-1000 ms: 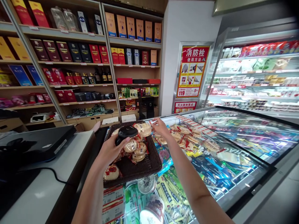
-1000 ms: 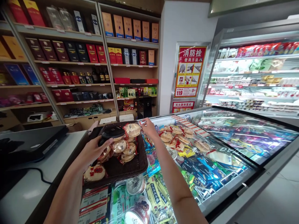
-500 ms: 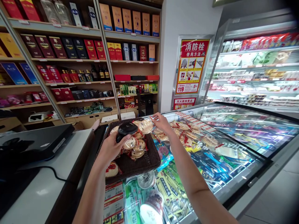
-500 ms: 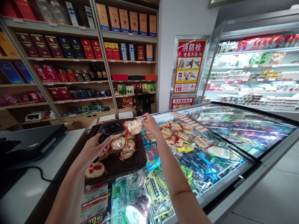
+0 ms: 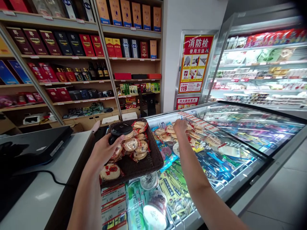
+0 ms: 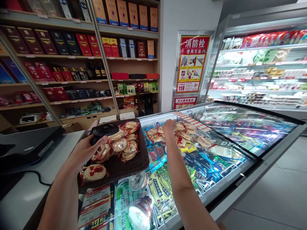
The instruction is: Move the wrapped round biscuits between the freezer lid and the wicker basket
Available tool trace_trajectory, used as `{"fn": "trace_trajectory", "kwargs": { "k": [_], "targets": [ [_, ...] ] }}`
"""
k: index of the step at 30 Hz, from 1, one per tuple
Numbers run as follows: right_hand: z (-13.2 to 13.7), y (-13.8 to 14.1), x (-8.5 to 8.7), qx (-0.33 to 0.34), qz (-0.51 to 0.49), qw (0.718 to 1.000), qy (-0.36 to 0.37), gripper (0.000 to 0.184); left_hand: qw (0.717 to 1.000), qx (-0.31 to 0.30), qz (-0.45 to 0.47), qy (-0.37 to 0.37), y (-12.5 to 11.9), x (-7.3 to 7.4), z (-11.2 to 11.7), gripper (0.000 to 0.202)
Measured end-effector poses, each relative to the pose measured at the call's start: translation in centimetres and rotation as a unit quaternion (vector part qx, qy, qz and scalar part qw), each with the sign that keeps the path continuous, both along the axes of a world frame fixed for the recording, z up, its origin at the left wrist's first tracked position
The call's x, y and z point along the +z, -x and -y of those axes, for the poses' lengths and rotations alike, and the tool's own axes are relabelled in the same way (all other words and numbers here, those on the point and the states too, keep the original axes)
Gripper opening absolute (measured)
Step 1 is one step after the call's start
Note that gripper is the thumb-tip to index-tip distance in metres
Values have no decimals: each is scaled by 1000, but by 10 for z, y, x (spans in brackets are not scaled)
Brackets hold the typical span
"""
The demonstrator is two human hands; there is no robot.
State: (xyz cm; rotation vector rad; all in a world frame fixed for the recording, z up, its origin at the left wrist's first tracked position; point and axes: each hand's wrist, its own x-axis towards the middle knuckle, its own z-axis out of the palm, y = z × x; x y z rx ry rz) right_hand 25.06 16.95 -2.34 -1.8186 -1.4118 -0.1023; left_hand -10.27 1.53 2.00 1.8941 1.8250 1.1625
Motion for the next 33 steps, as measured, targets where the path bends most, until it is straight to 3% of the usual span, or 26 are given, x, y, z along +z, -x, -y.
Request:
{"fn": "trace_trajectory", "kwargs": {
  "k": [2, 3, 6, 8, 10, 12, 13, 15, 19, 21, 26, 33],
  "targets": [
    [2, 22, 7, -15, 9, 1000, 15, 30, 1000, 27, -1, -3, 5, 1, 0, 52],
    [3, 37, 10, 18, 17, 999, 23, 26, 999, 36, 3, -5, 7, 1, 1, 53],
    [10, 90, 13, 218, -26, 974, 56, 14, 999, 39, 29, -5, 11, 1, 2, 57],
    [16, 123, 8, 370, -141, 914, 89, 19, 998, 35, 42, -4, 10, 1, 4, 58],
    [22, 148, 0, 481, -267, 822, 148, 20, 998, 37, 42, -4, 9, 2, 7, 58],
    [26, 161, -5, 515, -360, 755, 190, 21, 999, 39, 38, -4, 7, 2, 8, 58],
    [27, 164, -7, 508, -392, 741, 198, 23, 999, 37, 36, -4, 7, 2, 8, 58],
    [26, 162, -7, 472, -427, 747, 191, 26, 999, 29, 33, -4, 6, 2, 7, 57],
    [21, 141, 7, 383, -399, 823, 128, 28, 999, 13, 36, 3, 5, 0, 5, 56],
    [22, 126, 17, 368, -366, 848, 105, 27, 999, 0, 48, 9, 4, 0, 5, 56],
    [37, 92, 40, 373, -331, 864, 75, 26, 995, -59, 77, -7, -4, -5, 3, 56],
    [50, 82, 53, 356, -300, 882, 76, 23, 997, -66, 38, -11, -17, -6, 1, 56]
  ]
}}
